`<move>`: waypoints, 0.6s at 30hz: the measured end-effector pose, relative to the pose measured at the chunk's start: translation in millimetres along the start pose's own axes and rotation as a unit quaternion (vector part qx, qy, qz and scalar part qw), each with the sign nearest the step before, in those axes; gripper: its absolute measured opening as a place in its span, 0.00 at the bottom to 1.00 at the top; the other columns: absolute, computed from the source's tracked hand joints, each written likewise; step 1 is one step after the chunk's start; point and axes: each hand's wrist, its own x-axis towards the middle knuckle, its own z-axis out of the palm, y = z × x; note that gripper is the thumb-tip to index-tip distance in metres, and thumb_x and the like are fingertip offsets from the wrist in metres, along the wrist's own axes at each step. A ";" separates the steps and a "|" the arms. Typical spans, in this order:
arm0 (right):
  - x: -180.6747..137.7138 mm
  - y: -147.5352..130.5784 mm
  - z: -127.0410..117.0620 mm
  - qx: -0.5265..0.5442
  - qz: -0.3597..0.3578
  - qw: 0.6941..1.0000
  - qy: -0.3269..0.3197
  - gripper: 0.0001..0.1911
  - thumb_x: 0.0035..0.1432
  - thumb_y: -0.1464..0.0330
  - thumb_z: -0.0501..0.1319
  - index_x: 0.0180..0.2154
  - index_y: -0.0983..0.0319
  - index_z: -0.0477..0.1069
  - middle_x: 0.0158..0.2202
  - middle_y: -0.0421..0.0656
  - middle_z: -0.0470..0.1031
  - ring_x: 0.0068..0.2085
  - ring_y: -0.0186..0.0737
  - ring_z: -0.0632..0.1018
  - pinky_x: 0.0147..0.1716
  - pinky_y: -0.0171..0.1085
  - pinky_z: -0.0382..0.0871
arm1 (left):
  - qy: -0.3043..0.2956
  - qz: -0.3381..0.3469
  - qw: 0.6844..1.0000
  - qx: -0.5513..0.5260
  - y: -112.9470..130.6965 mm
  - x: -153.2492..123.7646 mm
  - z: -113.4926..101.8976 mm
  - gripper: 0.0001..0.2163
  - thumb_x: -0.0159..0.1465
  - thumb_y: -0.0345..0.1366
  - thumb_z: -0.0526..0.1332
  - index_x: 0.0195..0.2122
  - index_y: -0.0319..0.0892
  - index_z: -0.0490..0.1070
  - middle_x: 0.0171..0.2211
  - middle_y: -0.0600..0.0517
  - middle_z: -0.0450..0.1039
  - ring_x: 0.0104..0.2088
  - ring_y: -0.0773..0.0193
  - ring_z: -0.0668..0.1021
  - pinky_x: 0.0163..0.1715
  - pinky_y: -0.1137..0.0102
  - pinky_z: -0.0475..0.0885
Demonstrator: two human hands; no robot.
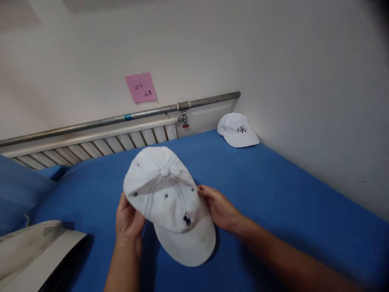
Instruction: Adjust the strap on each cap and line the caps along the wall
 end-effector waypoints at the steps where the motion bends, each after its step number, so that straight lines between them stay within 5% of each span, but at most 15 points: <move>1: 2.2 1.2 -0.6 0.025 0.025 0.999 0.010 0.02 0.43 0.69 0.61 0.23 0.61 0.70 0.24 0.37 0.70 0.29 0.34 0.69 0.33 0.34 0.60 | 0.014 0.013 0.996 -0.089 -0.6 2.2 0.7 0.16 0.68 0.34 0.49 0.45 0.43 0.77 0.43 0.51 0.81 0.49 0.64 0.78 0.54 0.71 0.68; 4: 6.7 4.1 -2.3 0.075 0.092 0.992 0.039 0.02 0.44 0.70 0.61 0.24 0.62 0.72 0.24 0.38 0.73 0.30 0.36 0.71 0.36 0.36 0.63 | 0.032 0.007 0.981 -0.191 -0.6 3.1 8.6 0.20 0.67 0.25 0.45 0.42 0.39 0.78 0.41 0.48 0.81 0.45 0.64 0.80 0.50 0.71 0.72; 10: 8.1 8.4 -4.0 0.093 0.096 0.990 0.050 0.03 0.46 0.71 0.60 0.25 0.62 0.73 0.25 0.39 0.75 0.32 0.37 0.73 0.40 0.37 0.64 | 0.099 -0.038 0.985 -0.133 0.1 -4.4 31.4 0.15 0.67 0.27 0.50 0.41 0.39 0.78 0.39 0.47 0.81 0.40 0.61 0.82 0.42 0.69 0.77; 14: 6.0 10.0 -1.8 0.090 0.073 0.991 0.060 0.04 0.46 0.71 0.60 0.24 0.62 0.73 0.23 0.38 0.74 0.30 0.36 0.72 0.39 0.37 0.64 | 0.178 -0.029 0.978 -0.105 -3.9 -3.7 25.6 0.16 0.65 0.21 0.50 0.36 0.37 0.78 0.34 0.48 0.82 0.34 0.64 0.83 0.37 0.74 0.78; 18: 3.9 12.0 2.9 0.127 0.076 0.987 0.056 0.02 0.44 0.72 0.61 0.23 0.62 0.72 0.23 0.38 0.75 0.30 0.36 0.73 0.40 0.37 0.65 | 0.142 -0.050 0.976 -0.157 -5.9 -2.3 10.4 0.15 0.65 0.23 0.51 0.39 0.39 0.78 0.38 0.48 0.82 0.39 0.64 0.82 0.45 0.72 0.76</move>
